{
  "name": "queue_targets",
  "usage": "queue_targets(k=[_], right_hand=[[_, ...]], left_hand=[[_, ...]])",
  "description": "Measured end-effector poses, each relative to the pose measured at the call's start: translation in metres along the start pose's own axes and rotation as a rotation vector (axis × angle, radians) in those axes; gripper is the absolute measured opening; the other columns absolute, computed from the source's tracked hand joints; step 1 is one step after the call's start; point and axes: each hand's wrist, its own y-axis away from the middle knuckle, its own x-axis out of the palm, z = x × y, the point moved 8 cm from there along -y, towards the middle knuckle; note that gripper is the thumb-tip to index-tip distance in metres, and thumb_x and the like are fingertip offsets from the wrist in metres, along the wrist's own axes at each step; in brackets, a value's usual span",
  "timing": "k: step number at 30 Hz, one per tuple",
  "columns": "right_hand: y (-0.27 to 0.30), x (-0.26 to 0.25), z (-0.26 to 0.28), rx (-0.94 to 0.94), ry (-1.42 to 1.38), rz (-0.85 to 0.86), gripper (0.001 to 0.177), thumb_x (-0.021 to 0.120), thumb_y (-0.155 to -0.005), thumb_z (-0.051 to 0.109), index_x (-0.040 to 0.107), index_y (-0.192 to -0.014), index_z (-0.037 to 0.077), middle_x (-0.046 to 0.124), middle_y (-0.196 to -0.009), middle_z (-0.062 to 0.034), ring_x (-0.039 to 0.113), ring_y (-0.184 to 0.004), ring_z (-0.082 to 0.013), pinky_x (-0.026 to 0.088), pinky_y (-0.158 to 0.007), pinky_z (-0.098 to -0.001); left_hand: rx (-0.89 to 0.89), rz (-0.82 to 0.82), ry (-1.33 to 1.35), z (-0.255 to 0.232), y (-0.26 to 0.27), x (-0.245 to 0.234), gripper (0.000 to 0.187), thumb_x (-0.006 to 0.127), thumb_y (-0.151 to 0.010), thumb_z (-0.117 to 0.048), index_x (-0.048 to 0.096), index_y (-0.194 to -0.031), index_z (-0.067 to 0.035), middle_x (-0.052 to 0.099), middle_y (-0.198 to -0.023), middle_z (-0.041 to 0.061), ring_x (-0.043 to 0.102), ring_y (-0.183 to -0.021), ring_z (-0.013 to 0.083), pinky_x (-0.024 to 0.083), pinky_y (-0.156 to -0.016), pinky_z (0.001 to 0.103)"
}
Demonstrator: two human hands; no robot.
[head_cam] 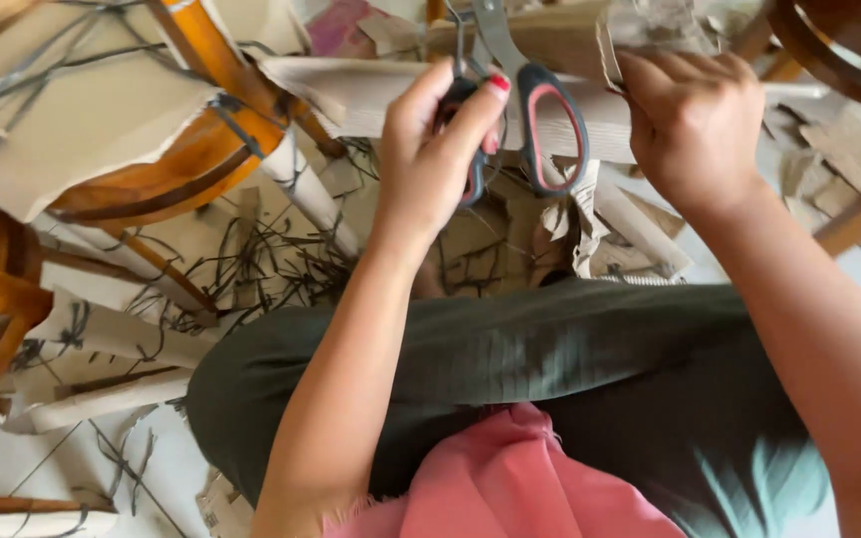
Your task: Wrapping a furniture leg with cardboard and securing it with ties
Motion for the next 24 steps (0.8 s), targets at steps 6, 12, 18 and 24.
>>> queue_targets(k=[6, 12, 18, 24], right_hand=[[0.010, 0.031, -0.023, -0.057, 0.047, -0.034, 0.022, 0.062, -0.107, -0.005, 0.082, -0.109, 0.003, 0.083, -0.102, -0.0080, 0.075, -0.083, -0.0248, 0.042, -0.065, -0.0354], [0.054, 0.072, -0.055, 0.269, -0.154, 0.176, 0.051, 0.082, -0.121, -0.005, 0.046, -0.086, 0.006, 0.046, -0.078, -0.0061, 0.042, -0.064, -0.0226, 0.028, -0.056, -0.0390], [0.133, 0.152, -0.096, 0.854, -0.546, 0.262, 0.042, 0.073, -0.112, 0.005, 0.040, -0.086, 0.005, 0.042, -0.072, -0.0059, 0.035, -0.070, -0.0187, 0.027, -0.059, -0.0400], [0.160, 0.167, -0.095, 1.004, -0.736, 0.263, 0.040, 0.064, -0.105, -0.003, 0.036, -0.080, 0.012, 0.035, -0.072, 0.0047, 0.029, -0.068, -0.0096, 0.022, -0.055, -0.0322]], left_hand=[[0.000, -0.041, -0.022, 0.017, -0.011, -0.014, 0.017, 0.055, -0.102, -0.025, 0.062, -0.096, -0.010, 0.058, -0.069, 0.002, 0.054, -0.064, 0.0114, 0.045, -0.062, 0.026], [0.016, 0.069, 0.065, 0.040, -0.023, 0.014, 0.015, 0.055, -0.102, -0.023, 0.063, -0.097, -0.010, 0.055, -0.067, 0.001, 0.053, -0.062, 0.0111, 0.045, -0.061, 0.026], [-0.146, 0.097, -0.004, 0.058, -0.013, 0.017, 0.021, 0.058, -0.098, -0.026, 0.060, -0.083, -0.011, 0.059, -0.065, 0.000, 0.054, -0.059, 0.0093, 0.045, -0.057, 0.024], [-0.237, 0.171, 0.055, 0.071, -0.017, 0.043, 0.017, 0.060, -0.097, -0.024, 0.063, -0.088, -0.010, 0.058, -0.063, 0.001, 0.048, -0.044, 0.0083, 0.038, -0.035, 0.022]])
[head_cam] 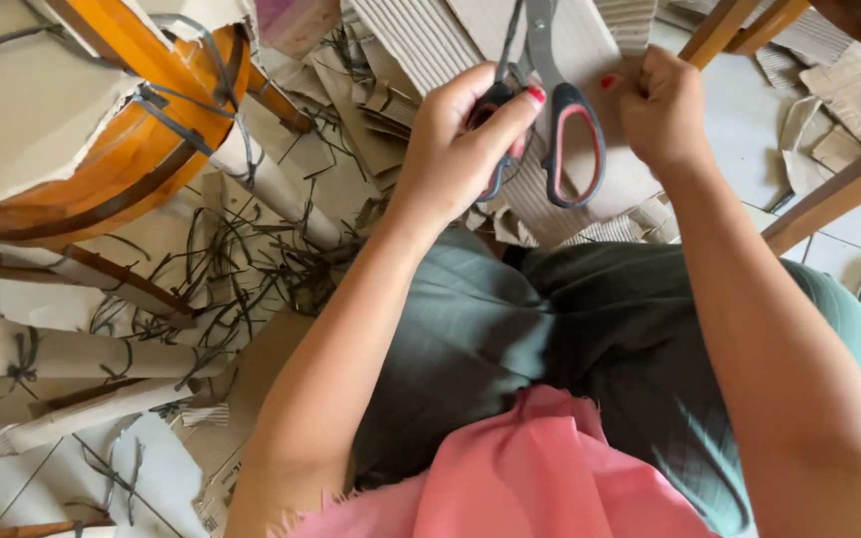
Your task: Wrapping a furniture leg with cardboard and securing it with ties
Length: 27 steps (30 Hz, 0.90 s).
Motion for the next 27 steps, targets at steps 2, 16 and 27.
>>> queue_targets(k=[2, 16, 27], right_hand=[[0.006, 0.015, -0.004, 0.043, -0.054, 0.039, 0.019, 0.070, -0.100, 0.003, 0.055, -0.091, 0.010, 0.053, -0.082, 0.0036, 0.044, -0.075, -0.0081, 0.035, -0.059, -0.0293], [0.175, 0.228, -0.279, 0.712, 0.423, 0.248, 0.040, 0.066, -0.094, 0.041, 0.070, -0.121, 0.012, 0.052, -0.145, -0.0090, 0.054, -0.127, -0.0433, 0.049, -0.098, -0.0686], [0.132, 0.195, -0.134, 0.360, 0.406, 0.119, 0.016, 0.064, -0.092, 0.026, 0.062, -0.091, 0.010, 0.064, -0.083, -0.0157, 0.069, -0.081, -0.0417, 0.054, -0.068, -0.0500]], left_hand=[[0.011, 0.039, 0.021, 0.000, -0.001, 0.010, 0.020, 0.060, -0.097, -0.026, 0.059, -0.083, -0.013, 0.056, -0.063, -0.001, 0.048, -0.049, 0.0073, 0.038, -0.042, 0.022], [-0.364, -0.317, 0.164, 0.258, 0.023, -0.025, 0.018, 0.068, -0.095, -0.021, 0.065, -0.083, -0.008, 0.058, -0.059, 0.005, 0.053, -0.059, 0.0100, 0.042, -0.049, 0.023], [-0.623, -0.236, 0.380, 0.284, -0.006, -0.005, 0.017, 0.065, -0.099, -0.024, 0.064, -0.093, -0.008, 0.054, -0.059, 0.004, 0.041, -0.052, 0.0045, 0.032, -0.045, 0.016]])
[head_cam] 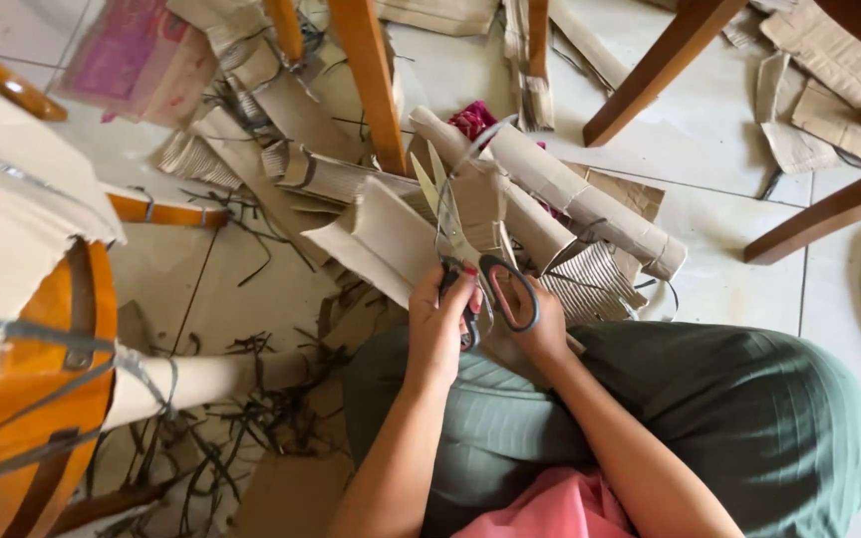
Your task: Wrapping a furniture leg with cardboard and securing it with ties
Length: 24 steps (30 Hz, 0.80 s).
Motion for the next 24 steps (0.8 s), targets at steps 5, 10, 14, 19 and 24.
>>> queue_targets(k=[5, 10, 14, 19, 24], right_hand=[[-0.005, -0.094, 0.031, -0.168, 0.031, -0.365, 0.021, 0.072, -0.094, 0.021, 0.058, -0.084, 0.010, 0.057, -0.076, -0.0131, 0.064, -0.071, -0.0418, 0.051, -0.059, -0.0476], [0.004, -0.179, -0.011, -0.228, 0.093, -0.583, 0.030, 0.080, -0.102, 0.018, 0.056, -0.086, 0.010, 0.062, -0.092, -0.0088, 0.066, -0.074, -0.0363, 0.051, -0.065, -0.0366], [0.032, -0.247, -0.002, -0.338, 0.159, -0.669, 0.023, 0.082, -0.104, 0.012, 0.064, -0.091, 0.004, 0.068, -0.098, -0.0134, 0.068, -0.076, -0.0386, 0.054, -0.070, -0.0398], [0.067, -0.304, -0.002, -0.359, 0.282, -0.717, 0.012, 0.072, -0.102, -0.008, 0.071, -0.092, -0.003, 0.074, -0.102, -0.0166, 0.067, -0.085, -0.0308, 0.048, -0.086, -0.0413], [0.101, -0.350, -0.053, -0.326, 0.354, -0.834, 0.018, 0.060, -0.099, -0.009, 0.070, -0.087, 0.000, 0.076, -0.105, -0.0187, 0.070, -0.086, -0.0362, 0.045, -0.086, -0.0424]], left_hand=[[0.011, 0.009, -0.026, 0.002, 0.001, -0.006, 0.020, 0.069, -0.098, -0.025, 0.065, -0.087, -0.008, 0.056, -0.058, 0.006, 0.045, -0.052, 0.0079, 0.040, -0.044, 0.019], [0.102, -0.016, -0.066, 0.014, -0.001, -0.022, 0.022, 0.071, -0.097, -0.027, 0.067, -0.087, -0.008, 0.060, -0.060, 0.007, 0.053, -0.056, 0.0097, 0.045, -0.046, 0.020], [0.094, 0.064, -0.127, 0.008, 0.018, 0.001, 0.021, 0.068, -0.098, -0.022, 0.067, -0.084, -0.006, 0.058, -0.057, 0.008, 0.052, -0.055, 0.0121, 0.046, -0.047, 0.023], [-0.168, 0.280, -0.248, 0.021, 0.056, 0.073, 0.015, 0.064, -0.096, -0.021, 0.063, -0.085, -0.010, 0.054, -0.059, 0.001, 0.040, -0.042, 0.0061, 0.025, -0.034, 0.023], [-0.084, 0.486, -0.302, 0.036, 0.069, 0.151, 0.019, 0.061, -0.098, -0.024, 0.061, -0.086, -0.009, 0.058, -0.063, 0.003, 0.050, -0.056, 0.0095, 0.036, -0.051, 0.024]])
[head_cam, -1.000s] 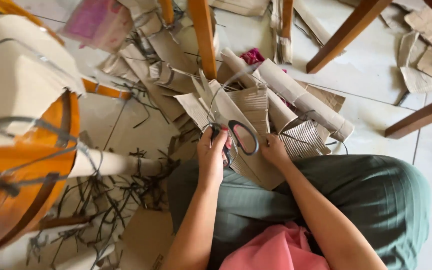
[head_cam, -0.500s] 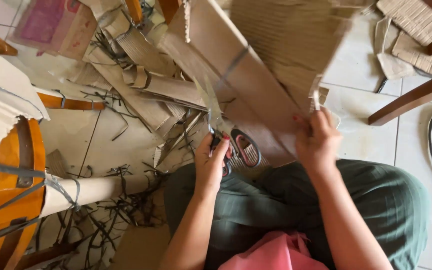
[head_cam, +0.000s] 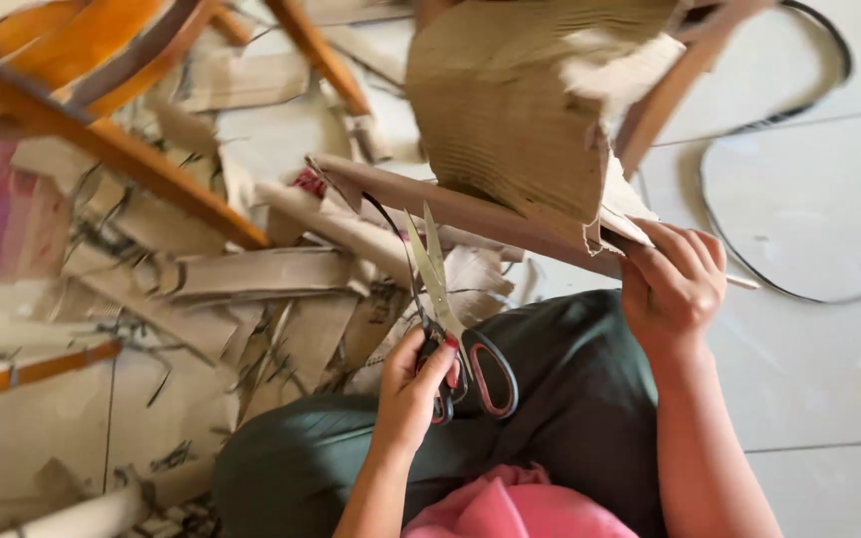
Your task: Wrapping a furniture leg with cardboard and securing it with ties
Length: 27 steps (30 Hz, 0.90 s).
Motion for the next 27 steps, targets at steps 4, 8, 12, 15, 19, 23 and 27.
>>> queue_targets(k=[4, 8, 12, 15, 19, 23, 27], right_hand=[[0.028, -0.033, -0.056, 0.085, 0.065, 0.070, 0.014, 0.069, -0.106, -0.001, 0.073, -0.093, 0.001, 0.076, -0.105, -0.0128, 0.067, -0.084, -0.0305, 0.044, -0.084, -0.0387], [0.102, -0.051, -0.137, 0.342, 0.060, 0.247, 0.011, 0.072, -0.102, 0.000, 0.076, -0.105, 0.010, 0.073, -0.111, -0.0067, 0.067, -0.100, -0.0270, 0.042, -0.101, -0.0401], [0.195, -0.066, -0.224, 0.561, 0.238, 0.372, 0.011, 0.079, -0.099, 0.007, 0.075, -0.109, 0.008, 0.074, -0.128, -0.0056, 0.069, -0.119, -0.0255, 0.041, -0.115, -0.0418], [0.189, -0.058, -0.234, 0.574, 0.316, 0.330, 0.067, 0.087, -0.085, 0.011, 0.064, -0.146, -0.003, 0.065, -0.147, -0.0261, 0.059, -0.136, -0.0453, 0.043, -0.107, -0.0613], [0.127, 0.002, -0.193, 0.632, 0.054, 0.336, 0.055, 0.082, -0.087, 0.003, 0.063, -0.138, -0.005, 0.065, -0.138, -0.0240, 0.059, -0.129, -0.0398, 0.043, -0.113, -0.0482], [0.097, 0.061, -0.146, 0.535, -0.125, 0.393, 0.034, 0.079, -0.084, 0.011, 0.072, -0.116, 0.004, 0.075, -0.115, -0.0153, 0.070, -0.106, -0.0342, 0.051, -0.096, -0.0446], [0.068, 0.087, -0.083, 0.475, -0.319, 0.561, 0.023, 0.075, -0.085, 0.008, 0.072, -0.108, 0.008, 0.078, -0.101, -0.0096, 0.073, -0.089, -0.0319, 0.051, -0.081, -0.0452]], left_hand=[[-0.053, 0.011, -0.070, 0.002, -0.018, 0.041, 0.020, 0.062, -0.097, -0.024, 0.060, -0.082, -0.011, 0.057, -0.062, 0.001, 0.041, -0.046, 0.0078, 0.030, -0.040, 0.024], [-0.140, 0.070, -0.059, 0.015, -0.031, 0.074, 0.019, 0.063, -0.097, -0.024, 0.061, -0.084, -0.010, 0.059, -0.063, 0.003, 0.042, -0.043, 0.0073, 0.029, -0.038, 0.023], [-0.222, 0.081, -0.090, 0.027, -0.041, 0.086, 0.019, 0.064, -0.098, -0.027, 0.064, -0.089, -0.010, 0.057, -0.063, 0.002, 0.041, -0.046, 0.0079, 0.030, -0.040, 0.024], [-0.231, 0.080, -0.121, 0.037, -0.052, 0.089, 0.019, 0.063, -0.098, -0.026, 0.064, -0.090, -0.009, 0.057, -0.064, 0.002, 0.042, -0.046, 0.0082, 0.031, -0.041, 0.024], [-0.248, 0.095, -0.112, 0.046, -0.059, 0.097, 0.017, 0.062, -0.098, -0.026, 0.065, -0.093, -0.010, 0.058, -0.065, 0.002, 0.042, -0.049, 0.0074, 0.032, -0.046, 0.023], [-0.259, 0.122, -0.124, 0.038, -0.061, 0.105, 0.021, 0.063, -0.097, -0.028, 0.064, -0.088, -0.009, 0.059, -0.065, 0.004, 0.048, -0.053, 0.0098, 0.037, -0.049, 0.025], [-0.241, 0.109, -0.105, 0.052, -0.063, 0.103, 0.022, 0.064, -0.098, -0.027, 0.063, -0.084, -0.009, 0.059, -0.063, 0.004, 0.043, -0.048, 0.0083, 0.034, -0.045, 0.024]])
